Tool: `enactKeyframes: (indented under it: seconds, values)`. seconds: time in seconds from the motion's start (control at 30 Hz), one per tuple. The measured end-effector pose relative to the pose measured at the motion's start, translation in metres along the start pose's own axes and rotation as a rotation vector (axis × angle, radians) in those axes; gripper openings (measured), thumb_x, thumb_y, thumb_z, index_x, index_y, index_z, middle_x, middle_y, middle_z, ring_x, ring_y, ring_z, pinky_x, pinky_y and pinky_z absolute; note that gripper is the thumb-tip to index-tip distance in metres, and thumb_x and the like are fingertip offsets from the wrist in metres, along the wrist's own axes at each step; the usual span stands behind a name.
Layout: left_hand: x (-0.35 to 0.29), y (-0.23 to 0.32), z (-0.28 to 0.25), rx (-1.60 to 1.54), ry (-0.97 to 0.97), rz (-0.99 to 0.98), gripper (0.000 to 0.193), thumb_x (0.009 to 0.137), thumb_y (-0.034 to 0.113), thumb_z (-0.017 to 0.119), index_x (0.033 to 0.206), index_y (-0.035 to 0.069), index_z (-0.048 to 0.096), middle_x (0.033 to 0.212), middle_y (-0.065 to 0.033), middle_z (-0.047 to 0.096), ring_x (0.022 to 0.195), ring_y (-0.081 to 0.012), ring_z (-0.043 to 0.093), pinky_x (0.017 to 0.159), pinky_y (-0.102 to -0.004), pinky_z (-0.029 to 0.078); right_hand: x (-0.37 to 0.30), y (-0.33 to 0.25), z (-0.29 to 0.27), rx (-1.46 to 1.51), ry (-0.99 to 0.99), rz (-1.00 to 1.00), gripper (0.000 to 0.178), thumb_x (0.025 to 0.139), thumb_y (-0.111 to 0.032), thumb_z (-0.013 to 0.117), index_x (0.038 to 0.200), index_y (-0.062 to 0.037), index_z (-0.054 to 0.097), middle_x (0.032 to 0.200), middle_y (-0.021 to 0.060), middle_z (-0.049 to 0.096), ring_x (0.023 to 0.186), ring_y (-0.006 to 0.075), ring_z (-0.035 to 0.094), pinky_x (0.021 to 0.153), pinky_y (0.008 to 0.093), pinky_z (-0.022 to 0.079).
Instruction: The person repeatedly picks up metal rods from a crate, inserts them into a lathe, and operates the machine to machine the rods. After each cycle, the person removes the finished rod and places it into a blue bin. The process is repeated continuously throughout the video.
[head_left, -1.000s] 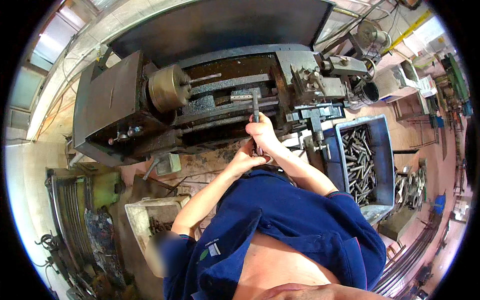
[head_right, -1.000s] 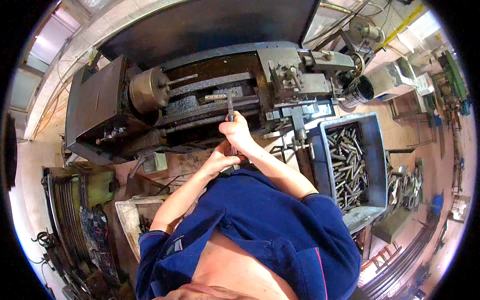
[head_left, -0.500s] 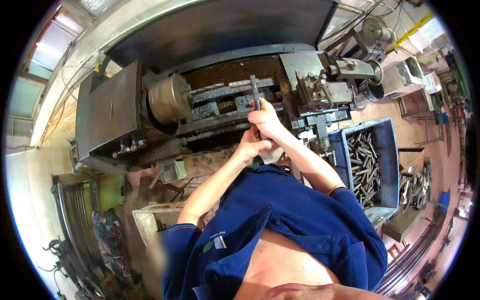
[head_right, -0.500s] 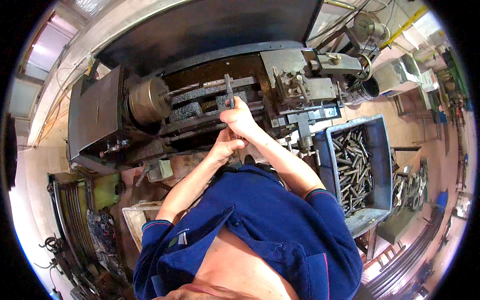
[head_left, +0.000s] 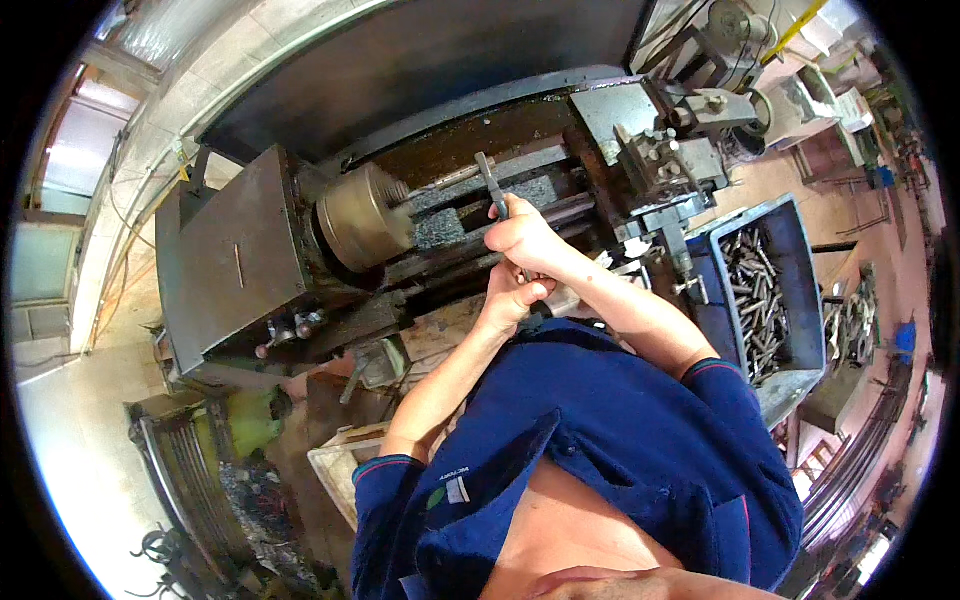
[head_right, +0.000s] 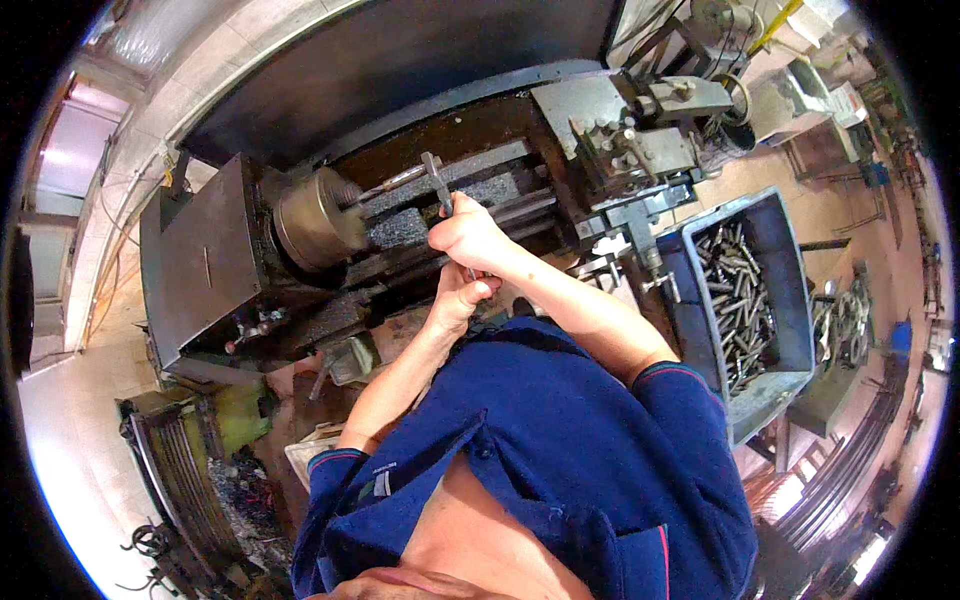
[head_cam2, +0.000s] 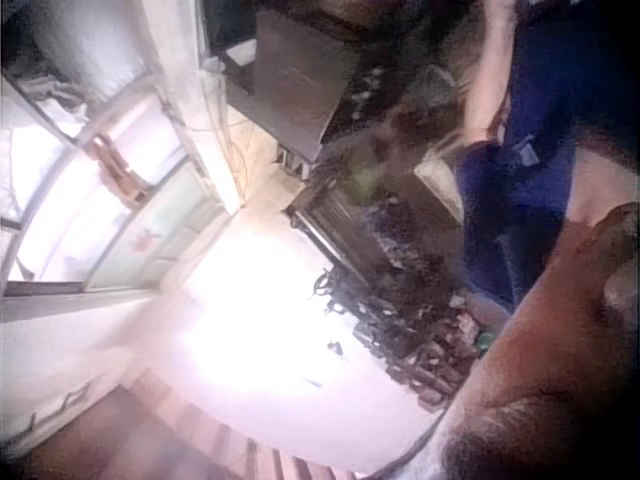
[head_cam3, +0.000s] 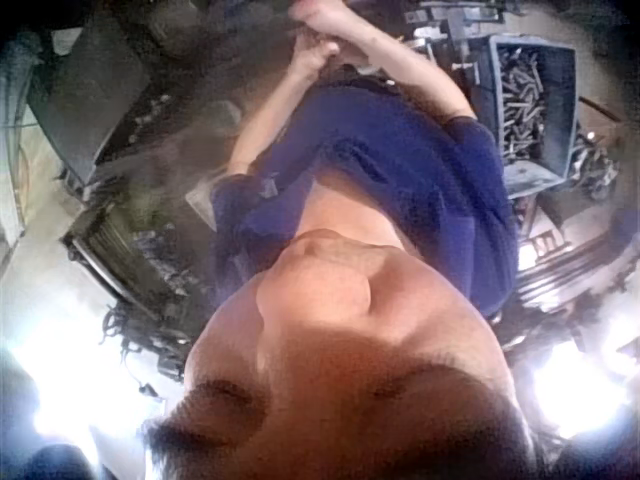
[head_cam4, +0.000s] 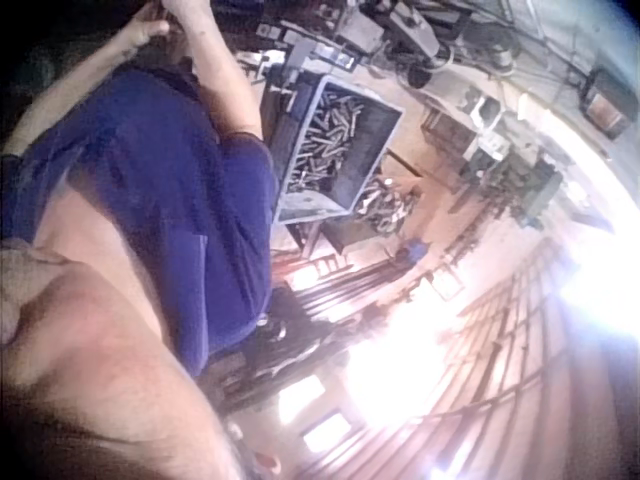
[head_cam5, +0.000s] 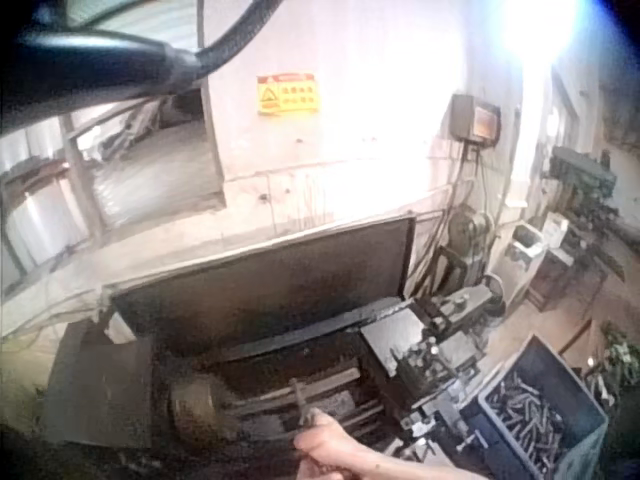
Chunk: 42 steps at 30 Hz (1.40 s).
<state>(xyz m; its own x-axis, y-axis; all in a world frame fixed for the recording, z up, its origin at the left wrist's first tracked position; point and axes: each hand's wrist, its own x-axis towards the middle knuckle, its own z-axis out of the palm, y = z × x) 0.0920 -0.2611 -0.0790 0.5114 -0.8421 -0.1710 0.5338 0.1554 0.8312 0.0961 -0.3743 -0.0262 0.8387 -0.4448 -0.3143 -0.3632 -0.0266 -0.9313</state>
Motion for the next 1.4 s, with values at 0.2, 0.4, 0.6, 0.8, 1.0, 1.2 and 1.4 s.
enactKeyframes:
  seconds: [0.2, 0.4, 0.6, 0.8, 1.0, 1.2, 1.4]
  values:
    - [-0.011, 0.009, -0.013, 0.051, 0.046, -0.009, 0.073, 0.056, 0.038, 0.083, 0.106, -0.003, 0.048, 0.091, -0.0033, 0.056, 0.083, -0.0118, 0.055, 0.070, -0.0230, 0.046, 0.000, -0.007, 0.017, -0.016, -0.049, 0.039, 0.028, 0.060, -0.011, 0.056, 0.085, 0.0008, 0.048, 0.070, 0.0113, 0.051, 0.067, 0.0195, 0.050, 0.060, 0.0312, 0.041]
    - [-0.003, -0.002, -0.013, 0.050, -0.025, -0.036, 0.074, 0.057, 0.038, 0.082, 0.108, -0.004, 0.048, 0.090, -0.0028, 0.057, 0.082, -0.0121, 0.056, 0.072, -0.0237, 0.046, 0.001, 0.012, 0.010, -0.012, 0.093, -0.028, 0.026, 0.061, -0.008, 0.056, 0.084, -0.0022, 0.047, 0.065, 0.0040, 0.046, 0.063, 0.0134, 0.045, 0.053, 0.0294, 0.038]
    - [-0.014, 0.003, -0.027, 0.027, -0.006, -0.027, 0.060, 0.061, 0.026, 0.079, 0.104, -0.003, 0.049, 0.089, -0.0040, 0.056, 0.077, -0.0113, 0.056, 0.065, -0.0225, 0.045, 0.001, -0.001, 0.028, -0.006, -0.019, 0.021, 0.025, 0.062, -0.007, 0.055, 0.085, -0.0018, 0.046, 0.068, 0.0048, 0.046, 0.064, 0.0129, 0.044, 0.056, 0.0272, 0.038]
    - [-0.006, -0.007, -0.018, -0.003, -0.014, 0.020, 0.058, 0.061, 0.028, 0.079, 0.102, -0.003, 0.051, 0.085, -0.0037, 0.058, 0.077, -0.0110, 0.056, 0.064, -0.0227, 0.045, 0.001, 0.011, 0.019, 0.072, 0.048, 0.038, 0.026, 0.061, -0.006, 0.054, 0.086, -0.0024, 0.046, 0.068, 0.0048, 0.046, 0.062, 0.0128, 0.043, 0.052, 0.0283, 0.037]
    - [-0.013, 0.006, -0.028, 0.050, 0.001, -0.049, 0.055, 0.061, 0.025, 0.078, 0.099, -0.003, 0.051, 0.087, -0.0017, 0.056, 0.077, -0.0104, 0.055, 0.062, -0.0215, 0.044, 0.002, 0.004, 0.030, 0.019, 0.041, -0.014, 0.027, 0.059, -0.006, 0.055, 0.084, -0.0021, 0.046, 0.069, 0.0058, 0.047, 0.062, 0.0148, 0.044, 0.053, 0.0282, 0.037]
    - [-0.013, 0.007, -0.018, -0.027, 0.014, 0.014, 0.057, 0.062, 0.024, 0.078, 0.103, -0.003, 0.049, 0.086, -0.0020, 0.057, 0.073, -0.0096, 0.055, 0.058, -0.0212, 0.044, 0.002, 0.008, 0.026, 0.054, 0.058, 0.003, 0.025, 0.060, -0.006, 0.056, 0.083, -0.0040, 0.046, 0.066, 0.0034, 0.045, 0.062, 0.0125, 0.043, 0.053, 0.0295, 0.037]
    - [-0.011, 0.007, -0.019, 0.023, 0.003, -0.018, 0.056, 0.062, 0.020, 0.078, 0.103, -0.004, 0.049, 0.090, -0.0032, 0.057, 0.080, -0.0114, 0.056, 0.068, -0.0235, 0.045, -0.003, 0.002, 0.026, 0.059, 0.039, 0.029, 0.023, 0.063, -0.005, 0.053, 0.084, -0.0049, 0.046, 0.063, 0.0043, 0.045, 0.051, 0.0123, 0.043, 0.042, 0.0295, 0.035]
